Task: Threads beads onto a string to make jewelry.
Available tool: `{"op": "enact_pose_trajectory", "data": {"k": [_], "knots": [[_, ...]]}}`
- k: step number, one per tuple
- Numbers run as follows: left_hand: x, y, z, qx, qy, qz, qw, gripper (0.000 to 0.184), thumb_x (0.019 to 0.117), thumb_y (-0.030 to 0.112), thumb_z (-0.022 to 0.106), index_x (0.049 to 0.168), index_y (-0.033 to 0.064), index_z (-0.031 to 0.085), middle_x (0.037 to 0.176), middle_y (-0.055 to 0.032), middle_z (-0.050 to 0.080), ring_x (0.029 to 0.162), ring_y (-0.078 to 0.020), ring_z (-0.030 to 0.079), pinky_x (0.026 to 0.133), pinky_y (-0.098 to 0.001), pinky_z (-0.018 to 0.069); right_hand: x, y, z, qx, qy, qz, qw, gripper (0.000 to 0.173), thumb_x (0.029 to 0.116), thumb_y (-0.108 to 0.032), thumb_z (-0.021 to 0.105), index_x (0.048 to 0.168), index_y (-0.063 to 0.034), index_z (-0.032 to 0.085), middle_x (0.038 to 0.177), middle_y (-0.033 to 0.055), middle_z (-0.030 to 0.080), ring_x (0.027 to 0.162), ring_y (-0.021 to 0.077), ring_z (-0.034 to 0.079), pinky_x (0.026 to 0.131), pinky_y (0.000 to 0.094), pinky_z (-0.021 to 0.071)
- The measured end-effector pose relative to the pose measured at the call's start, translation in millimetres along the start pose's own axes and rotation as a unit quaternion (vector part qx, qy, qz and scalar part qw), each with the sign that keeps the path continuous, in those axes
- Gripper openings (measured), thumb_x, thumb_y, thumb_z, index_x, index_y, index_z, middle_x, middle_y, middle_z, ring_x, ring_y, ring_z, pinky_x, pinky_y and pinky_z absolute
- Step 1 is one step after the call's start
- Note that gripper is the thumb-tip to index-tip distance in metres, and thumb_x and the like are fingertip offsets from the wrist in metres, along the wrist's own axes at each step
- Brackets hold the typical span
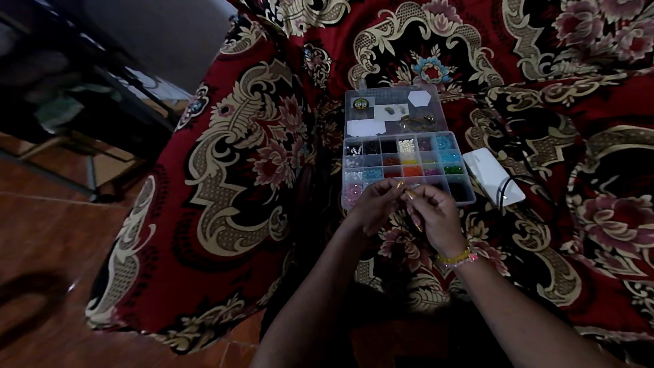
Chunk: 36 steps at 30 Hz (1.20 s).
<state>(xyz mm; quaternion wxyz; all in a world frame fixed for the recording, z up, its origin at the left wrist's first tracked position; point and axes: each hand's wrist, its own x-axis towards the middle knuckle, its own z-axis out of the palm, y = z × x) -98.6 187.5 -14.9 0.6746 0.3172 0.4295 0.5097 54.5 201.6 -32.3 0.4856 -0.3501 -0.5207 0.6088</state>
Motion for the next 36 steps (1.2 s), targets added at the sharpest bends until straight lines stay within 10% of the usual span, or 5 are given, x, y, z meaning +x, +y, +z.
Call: {"op": "enact_pose_trajectory", "data": {"k": [12,24,30,36], "knots": [[-3,1,-8,0.314,0.048,0.265,0.910,0.013,0.0964,0.009,0.066,0.094,-0.0010,0.074,0.099,-0.0053,0.071,0.088,-0.0070,0.069,0.082,-0.0251,0.0590,0,-5,1,-0.010,0.010,0.015,1.000,0.018,0.1008,-0.006,0.052,0.092,-0.0024,0.067,0.069,-0.0042,0.066,0.048,-0.0008,0.053,0.045,0.0145,0.0455],[-4,7,-6,0.209,0.030,0.185,0.960,0.005,0.0939,0.005,0.068,0.095,0.0022,0.072,0.096,-0.0029,0.071,0.086,-0.0091,0.067,0.079,-0.0264,0.0578,0,-2,0,0.003,-0.014,0.006,1.000,0.017,0.0997,-0.006,0.054,0.093,-0.0026,0.069,0.071,-0.0035,0.066,0.051,0.0001,0.054,0.047,0.0150,0.0469],[-4,6,-9,0.215,0.046,0.206,0.954,0.006,0.0942,0.004,0.067,0.093,0.0037,0.073,0.107,-0.0043,0.071,0.098,-0.0110,0.067,0.083,-0.0286,0.0580,0,-1,-3,0.011,-0.031,0.010,0.999,0.027,0.1062,-0.010,0.043,0.114,0.0021,0.067,0.081,-0.0002,0.072,0.050,0.0000,0.055,0.046,0.0159,0.0477],[-5,7,-8,0.215,0.044,0.199,0.955,0.004,0.0930,0.003,0.069,0.091,0.0031,0.072,0.110,-0.0061,0.069,0.103,-0.0122,0.067,0.085,-0.0290,0.0588,-2,-2,-2,-0.030,-0.033,-0.004,0.999,0.017,0.1016,-0.009,0.054,0.101,-0.0003,0.069,0.079,-0.0016,0.071,0.050,0.0000,0.055,0.047,0.0159,0.0481]]}}
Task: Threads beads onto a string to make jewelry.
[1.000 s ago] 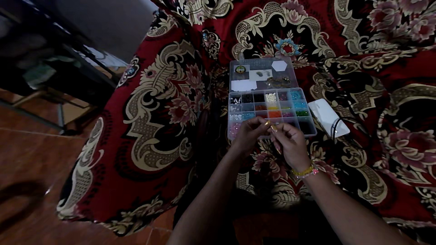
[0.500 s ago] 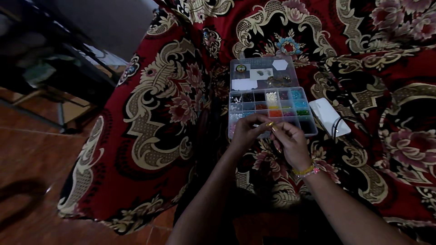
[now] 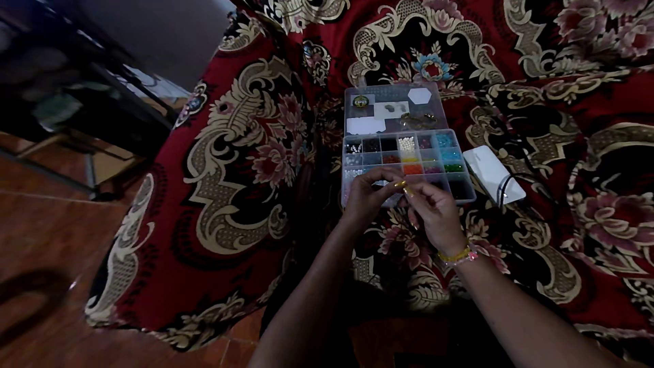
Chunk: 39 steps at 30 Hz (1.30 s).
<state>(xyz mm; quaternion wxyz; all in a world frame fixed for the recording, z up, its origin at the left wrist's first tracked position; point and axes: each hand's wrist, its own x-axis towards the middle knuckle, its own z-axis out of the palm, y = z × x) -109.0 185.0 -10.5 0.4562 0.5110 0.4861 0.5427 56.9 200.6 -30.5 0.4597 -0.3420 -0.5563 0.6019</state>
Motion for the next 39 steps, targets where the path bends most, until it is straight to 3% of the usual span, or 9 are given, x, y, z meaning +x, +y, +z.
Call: {"op": "enact_pose_trajectory", "data": {"k": [5,8,13,22,27,30,33,36,39], "knots": [[1,3,-7,0.034,0.003,-0.013,0.999,0.004,0.0946,0.005,0.067,0.093,0.0041,0.071,0.112,-0.0044,0.070,0.101,-0.0113,0.067,0.084,-0.0296,0.0587,-1,0,1,-0.015,0.000,-0.017,1.000,0.015,0.0994,-0.006,0.057,0.099,-0.0004,0.070,0.077,-0.0025,0.070,0.050,-0.0007,0.054,0.047,0.0151,0.0475],[3,6,-17,0.164,0.030,0.024,0.986,0.004,0.0949,0.007,0.069,0.097,0.0045,0.071,0.108,-0.0045,0.069,0.099,-0.0109,0.067,0.081,-0.0291,0.0582,-1,-1,0,-0.020,-0.001,-0.014,1.000,0.015,0.0994,-0.006,0.057,0.100,-0.0006,0.070,0.077,-0.0025,0.070,0.051,-0.0007,0.055,0.047,0.0150,0.0476],[3,3,-30,0.485,0.018,0.082,0.870,0.006,0.0868,0.009,0.079,0.093,0.0085,0.079,0.095,-0.0109,0.071,0.095,-0.0318,0.064,0.085,-0.0509,0.0517,-1,-1,0,-0.020,-0.007,-0.013,1.000,0.015,0.0988,-0.007,0.056,0.098,-0.0008,0.071,0.077,-0.0013,0.071,0.054,0.0023,0.060,0.049,0.0174,0.0510],[4,-1,-18,0.557,-0.018,0.018,0.830,0.008,0.0843,0.008,0.080,0.093,0.0081,0.080,0.094,-0.0159,0.069,0.095,-0.0362,0.063,0.088,-0.0562,0.0454,-3,2,-1,-0.082,-0.036,-0.090,0.992,0.015,0.0970,-0.010,0.060,0.096,-0.0026,0.072,0.083,-0.0033,0.075,0.065,-0.0035,0.064,0.055,0.0132,0.0492],[4,-4,-16,0.570,-0.018,0.011,0.821,0.006,0.0875,0.010,0.078,0.093,0.0075,0.079,0.095,-0.0155,0.070,0.096,-0.0356,0.064,0.090,-0.0563,0.0456,-2,4,-1,-0.063,-0.031,-0.098,0.993,0.015,0.0968,-0.008,0.060,0.095,-0.0008,0.073,0.085,0.0008,0.075,0.078,0.0059,0.072,0.072,0.0226,0.0609],[4,-5,-19,0.557,-0.004,0.027,0.830,0.008,0.0890,0.011,0.075,0.095,0.0063,0.077,0.094,-0.0152,0.070,0.096,-0.0361,0.066,0.086,-0.0573,0.0483,-2,6,-1,-0.058,-0.023,-0.099,0.993,0.015,0.0962,-0.008,0.061,0.095,-0.0006,0.074,0.087,0.0014,0.075,0.078,0.0064,0.072,0.072,0.0227,0.0613],[3,1,-22,0.464,0.022,0.013,0.885,0.010,0.0919,0.008,0.071,0.100,0.0017,0.073,0.097,-0.0138,0.072,0.093,-0.0291,0.070,0.085,-0.0495,0.0568,-1,7,-1,-0.062,-0.020,-0.104,0.993,0.015,0.0964,-0.008,0.062,0.095,-0.0009,0.074,0.085,0.0000,0.075,0.073,0.0031,0.069,0.067,0.0190,0.0584],[3,3,-19,0.250,0.064,-0.008,0.966,0.010,0.0943,0.004,0.068,0.104,0.0014,0.068,0.094,-0.0074,0.072,0.081,-0.0130,0.069,0.075,-0.0309,0.0587,-1,3,1,-0.054,-0.018,-0.073,0.996,0.015,0.0981,-0.009,0.061,0.097,-0.0010,0.074,0.083,-0.0007,0.073,0.065,0.0006,0.065,0.056,0.0161,0.0539],[2,8,-9,-0.031,0.056,-0.094,0.994,0.013,0.0989,0.002,0.059,0.109,0.0012,0.067,0.095,-0.0045,0.071,0.083,-0.0114,0.068,0.080,-0.0299,0.0584,-1,2,1,-0.035,-0.011,-0.057,0.998,0.015,0.0982,-0.007,0.059,0.098,0.0001,0.073,0.078,-0.0007,0.070,0.061,0.0023,0.063,0.056,0.0179,0.0550]]}}
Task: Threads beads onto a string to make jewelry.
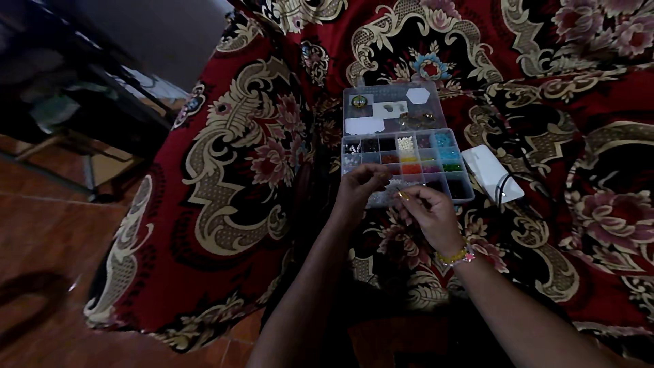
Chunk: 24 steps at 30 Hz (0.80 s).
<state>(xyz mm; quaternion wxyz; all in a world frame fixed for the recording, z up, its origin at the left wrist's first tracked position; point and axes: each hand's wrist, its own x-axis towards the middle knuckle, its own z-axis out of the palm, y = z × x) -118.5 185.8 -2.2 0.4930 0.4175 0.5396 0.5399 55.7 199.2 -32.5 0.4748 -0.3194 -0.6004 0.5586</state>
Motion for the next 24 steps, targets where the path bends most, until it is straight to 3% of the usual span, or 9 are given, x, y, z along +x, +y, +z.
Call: {"op": "enact_pose_trajectory", "data": {"k": [3,7,24], "knots": [[-1,0,7,-0.125,-0.037,-0.089,0.988,0.012,0.1028,0.003,0.054,0.105,0.0025,0.066,0.090,-0.0018,0.069,0.080,-0.0097,0.067,0.081,-0.0279,0.0587,0,1,0,0.019,0.019,0.007,1.000,0.014,0.0969,-0.005,0.060,0.098,0.0010,0.072,0.073,-0.0025,0.067,0.056,0.0007,0.058,0.052,0.0164,0.0514],[1,-10,7,-0.197,-0.106,-0.125,0.967,0.020,0.1062,0.006,0.046,0.100,0.0064,0.065,0.091,-0.0006,0.069,0.081,-0.0084,0.067,0.081,-0.0262,0.0575,0,1,0,0.034,0.038,0.023,0.998,0.013,0.0962,-0.004,0.059,0.096,-0.0006,0.072,0.071,-0.0046,0.066,0.053,-0.0011,0.056,0.049,0.0150,0.0491],[2,-11,10,-0.221,-0.124,-0.159,0.954,0.026,0.1081,0.006,0.040,0.097,0.0063,0.063,0.090,-0.0008,0.069,0.082,-0.0094,0.068,0.082,-0.0269,0.0584,1,0,1,0.030,0.047,0.024,0.998,0.013,0.0944,-0.006,0.059,0.087,-0.0044,0.070,0.069,-0.0059,0.064,0.053,-0.0018,0.055,0.049,0.0140,0.0470]]}}
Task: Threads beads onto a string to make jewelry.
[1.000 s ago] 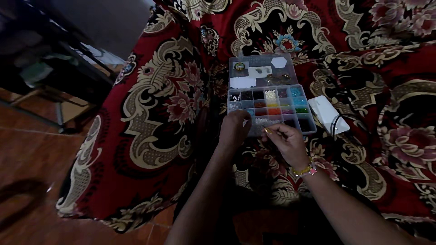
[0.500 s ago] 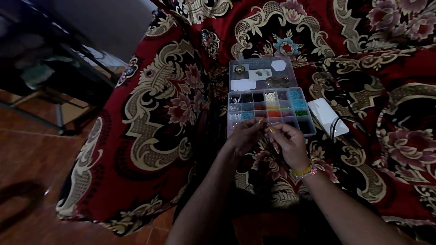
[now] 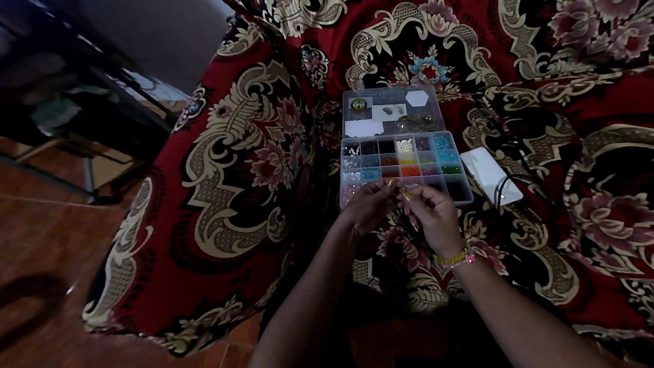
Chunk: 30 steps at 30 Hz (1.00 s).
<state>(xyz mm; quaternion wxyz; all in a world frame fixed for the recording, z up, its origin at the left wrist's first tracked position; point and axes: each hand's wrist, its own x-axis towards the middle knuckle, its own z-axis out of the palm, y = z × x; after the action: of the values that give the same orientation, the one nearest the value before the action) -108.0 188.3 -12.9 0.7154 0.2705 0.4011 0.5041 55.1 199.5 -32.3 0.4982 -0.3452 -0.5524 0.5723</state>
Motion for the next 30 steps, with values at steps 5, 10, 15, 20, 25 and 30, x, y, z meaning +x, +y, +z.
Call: {"op": "enact_pose_trajectory", "data": {"k": [5,10,15,20,25,30], "knots": [[-1.4,-0.2,5.3,0.002,0.020,-0.001,1.000,0.025,0.1081,0.005,0.040,0.097,0.0061,0.062,0.089,-0.0005,0.069,0.081,-0.0090,0.068,0.081,-0.0268,0.0585,-0.3,-0.4,0.2,-0.007,0.004,0.005,1.000,0.013,0.0944,-0.007,0.060,0.087,-0.0046,0.070,0.068,-0.0063,0.064,0.054,-0.0019,0.055,0.049,0.0140,0.0471],[-0.8,-1.6,7.5,-0.002,0.024,-0.001,1.000,0.024,0.1085,0.005,0.039,0.098,0.0054,0.061,0.088,-0.0007,0.068,0.079,-0.0085,0.067,0.079,-0.0252,0.0582,0.2,-0.4,0.3,-0.018,0.006,0.000,1.000,0.013,0.0940,-0.007,0.059,0.086,-0.0049,0.069,0.067,-0.0068,0.063,0.054,-0.0019,0.055,0.050,0.0140,0.0471],[-0.3,-1.5,7.3,0.013,0.023,0.002,1.000,0.024,0.1085,0.006,0.039,0.098,0.0054,0.061,0.088,-0.0004,0.068,0.079,-0.0084,0.067,0.080,-0.0258,0.0578,0.3,-0.8,0.5,-0.029,0.011,0.007,0.999,0.013,0.0940,-0.008,0.059,0.086,-0.0048,0.069,0.067,-0.0066,0.062,0.053,-0.0018,0.055,0.049,0.0144,0.0472],[0.0,-1.9,7.4,0.024,0.023,0.011,0.999,0.024,0.1078,0.005,0.040,0.096,0.0059,0.062,0.088,-0.0001,0.068,0.079,-0.0084,0.067,0.080,-0.0264,0.0578,-0.1,-2.3,0.6,-0.044,0.013,0.010,0.999,0.013,0.0943,-0.009,0.059,0.087,-0.0048,0.069,0.067,-0.0064,0.062,0.052,-0.0015,0.055,0.048,0.0146,0.0474],[-0.8,-1.4,7.5,0.060,0.026,0.034,0.997,0.021,0.1069,0.005,0.043,0.096,0.0047,0.062,0.089,-0.0008,0.068,0.081,-0.0094,0.067,0.082,-0.0285,0.0581,0.0,-1.8,0.8,-0.041,0.013,0.011,0.999,0.013,0.0941,-0.009,0.059,0.086,-0.0052,0.069,0.065,-0.0069,0.061,0.052,-0.0015,0.054,0.048,0.0146,0.0469],[-1.8,0.8,8.4,0.081,0.037,0.041,0.995,0.020,0.1063,0.004,0.046,0.096,0.0035,0.062,0.090,-0.0016,0.068,0.081,-0.0094,0.068,0.082,-0.0280,0.0585,0.2,-2.3,1.0,-0.044,0.015,0.017,0.999,0.013,0.0945,-0.009,0.059,0.087,-0.0049,0.069,0.066,-0.0064,0.062,0.052,-0.0012,0.055,0.048,0.0147,0.0467]]}}
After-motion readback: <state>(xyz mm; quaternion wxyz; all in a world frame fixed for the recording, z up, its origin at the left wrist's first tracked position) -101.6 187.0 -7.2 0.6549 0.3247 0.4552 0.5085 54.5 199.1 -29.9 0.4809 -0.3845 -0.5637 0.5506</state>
